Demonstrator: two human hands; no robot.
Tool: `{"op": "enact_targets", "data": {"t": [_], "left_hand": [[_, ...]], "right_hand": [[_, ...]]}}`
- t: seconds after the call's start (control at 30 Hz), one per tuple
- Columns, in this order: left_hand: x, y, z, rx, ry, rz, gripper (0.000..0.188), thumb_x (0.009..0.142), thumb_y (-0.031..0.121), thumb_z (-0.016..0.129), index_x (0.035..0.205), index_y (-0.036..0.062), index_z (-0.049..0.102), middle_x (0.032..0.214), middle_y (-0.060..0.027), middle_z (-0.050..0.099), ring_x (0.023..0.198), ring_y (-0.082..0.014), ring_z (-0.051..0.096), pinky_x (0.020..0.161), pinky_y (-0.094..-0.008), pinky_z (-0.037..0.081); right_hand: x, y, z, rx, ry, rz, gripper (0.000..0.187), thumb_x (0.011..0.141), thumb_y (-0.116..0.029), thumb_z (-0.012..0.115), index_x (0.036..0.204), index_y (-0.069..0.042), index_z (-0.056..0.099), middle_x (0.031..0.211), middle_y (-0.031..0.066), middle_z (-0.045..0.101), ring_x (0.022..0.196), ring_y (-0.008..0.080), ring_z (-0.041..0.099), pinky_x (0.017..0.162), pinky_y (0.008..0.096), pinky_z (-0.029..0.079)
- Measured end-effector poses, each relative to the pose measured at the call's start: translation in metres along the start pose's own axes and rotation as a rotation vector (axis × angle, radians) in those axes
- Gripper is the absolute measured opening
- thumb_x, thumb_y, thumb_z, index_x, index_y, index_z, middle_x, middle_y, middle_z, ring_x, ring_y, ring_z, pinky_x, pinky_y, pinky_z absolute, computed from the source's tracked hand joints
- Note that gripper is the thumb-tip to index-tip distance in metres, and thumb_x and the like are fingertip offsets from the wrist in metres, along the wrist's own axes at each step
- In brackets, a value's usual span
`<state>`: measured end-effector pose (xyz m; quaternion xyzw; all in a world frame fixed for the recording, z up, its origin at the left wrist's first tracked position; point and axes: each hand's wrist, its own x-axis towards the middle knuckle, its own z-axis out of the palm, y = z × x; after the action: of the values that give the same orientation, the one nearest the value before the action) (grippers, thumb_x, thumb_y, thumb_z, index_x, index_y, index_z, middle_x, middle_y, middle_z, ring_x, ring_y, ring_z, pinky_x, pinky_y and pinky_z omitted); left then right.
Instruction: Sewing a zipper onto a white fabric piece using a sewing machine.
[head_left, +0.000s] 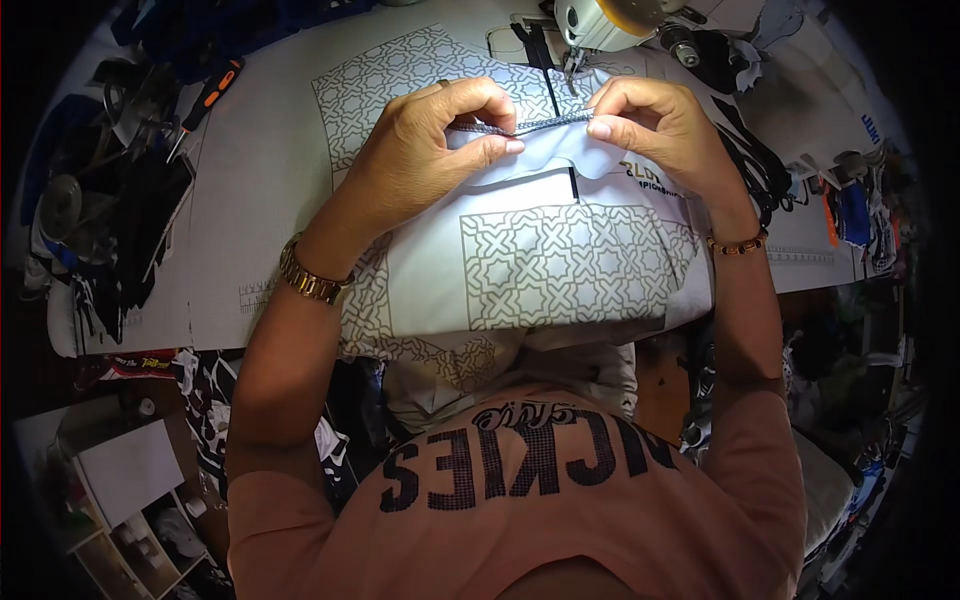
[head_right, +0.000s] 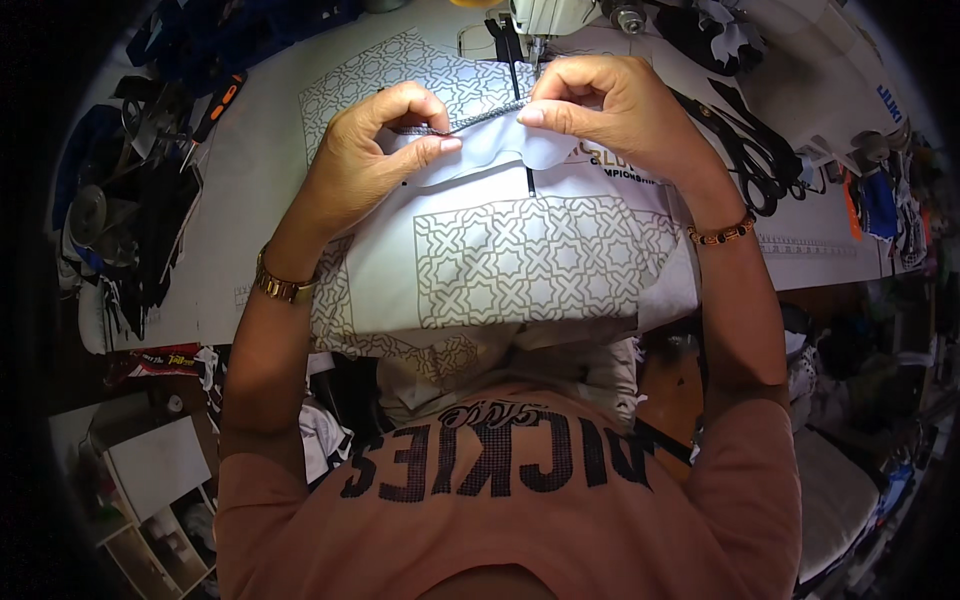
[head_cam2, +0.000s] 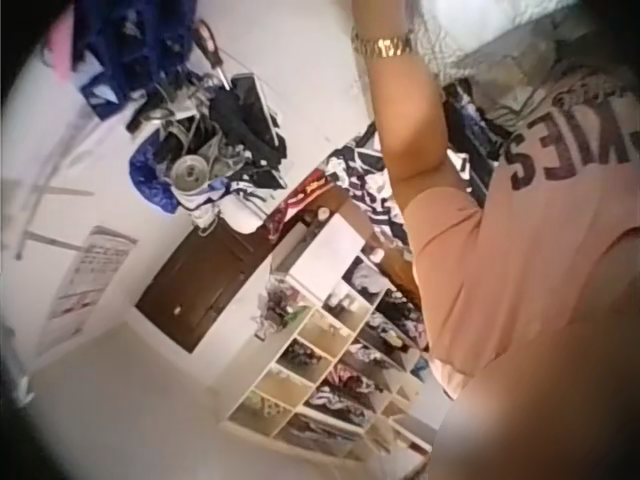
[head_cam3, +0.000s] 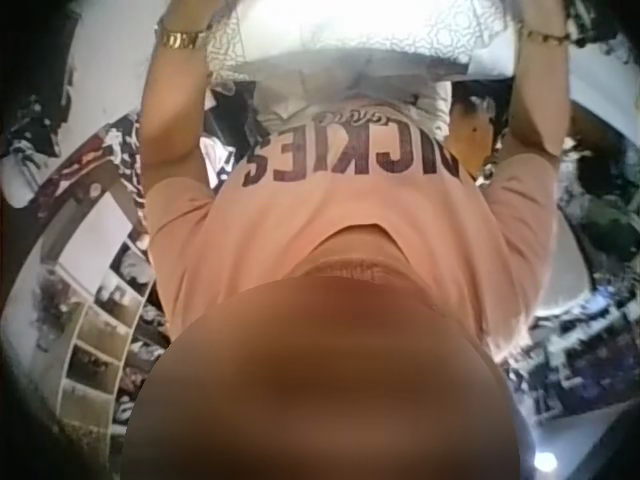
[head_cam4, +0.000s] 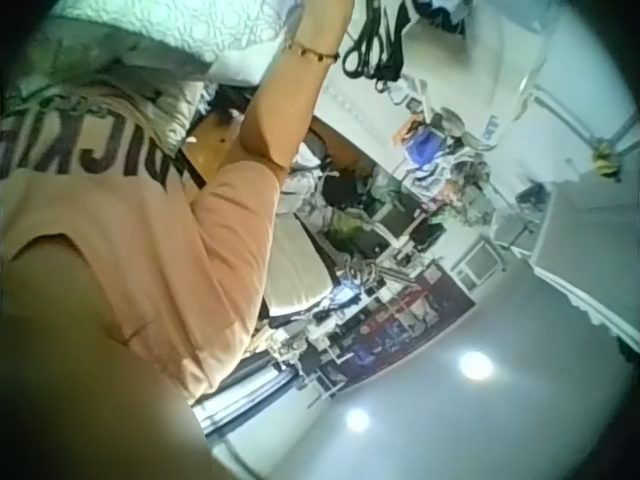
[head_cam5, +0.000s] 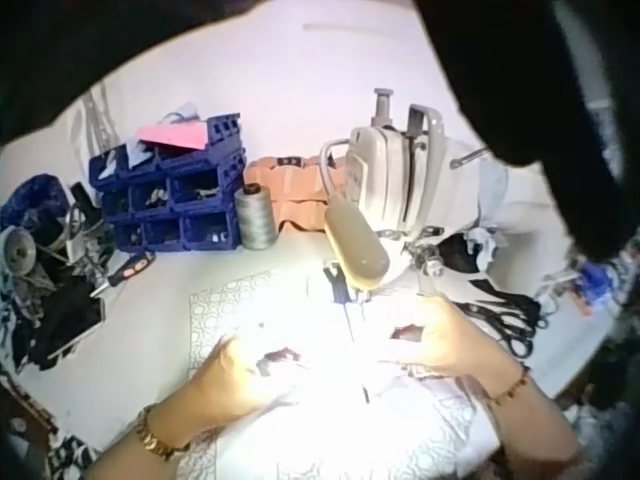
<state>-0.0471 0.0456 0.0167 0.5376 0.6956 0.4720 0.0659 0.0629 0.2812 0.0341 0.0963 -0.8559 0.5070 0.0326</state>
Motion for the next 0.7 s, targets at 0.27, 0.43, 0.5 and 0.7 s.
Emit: {"op": "enact_targets", "data": {"t": [0.27,0.43,0.5,0.7], "left_hand": [[-0.002,-0.006,-0.006,0.031,0.04,-0.011,0.02,0.08,0.022,0.073,0.086,0.0039,0.067,0.081,-0.0043,0.066,0.075,-0.0146,0.061,0.071,-0.0277,0.048],[-0.002,-0.009,-0.011,0.054,0.116,0.053,0.02,0.081,0.022,0.074,0.083,0.0032,0.067,0.08,-0.0034,0.066,0.072,-0.0128,0.06,0.069,-0.0266,0.048],[-0.002,-0.01,-0.012,0.034,0.121,0.019,0.019,0.079,0.021,0.075,0.081,0.0037,0.067,0.079,-0.0028,0.066,0.072,-0.0118,0.061,0.069,-0.0257,0.049],[-0.002,-0.011,-0.015,-0.025,0.151,-0.027,0.018,0.078,0.02,0.077,0.08,0.005,0.066,0.076,-0.0018,0.066,0.075,-0.0111,0.062,0.072,-0.0246,0.05]], "right_hand": [[0.001,0.001,0.0,-0.07,0.11,-0.094,0.015,0.087,-0.013,0.069,0.08,-0.002,0.063,0.071,-0.0039,0.058,0.067,0.001,0.051,0.057,0.0179,0.041],[0.001,0.001,0.0,-0.072,0.132,-0.125,0.016,0.086,-0.013,0.069,0.078,-0.002,0.062,0.071,-0.0045,0.058,0.066,0.0005,0.05,0.057,0.0173,0.04],[0.001,0.0,-0.001,-0.06,0.12,-0.115,0.018,0.085,-0.012,0.071,0.074,-0.003,0.059,0.069,-0.0049,0.055,0.065,0.0006,0.049,0.056,0.0174,0.039],[0.0,-0.001,-0.007,-0.102,0.077,-0.007,0.02,0.085,-0.01,0.07,0.073,-0.004,0.055,0.08,0.0022,0.059,0.077,0.0068,0.054,0.071,0.021,0.044]]}}
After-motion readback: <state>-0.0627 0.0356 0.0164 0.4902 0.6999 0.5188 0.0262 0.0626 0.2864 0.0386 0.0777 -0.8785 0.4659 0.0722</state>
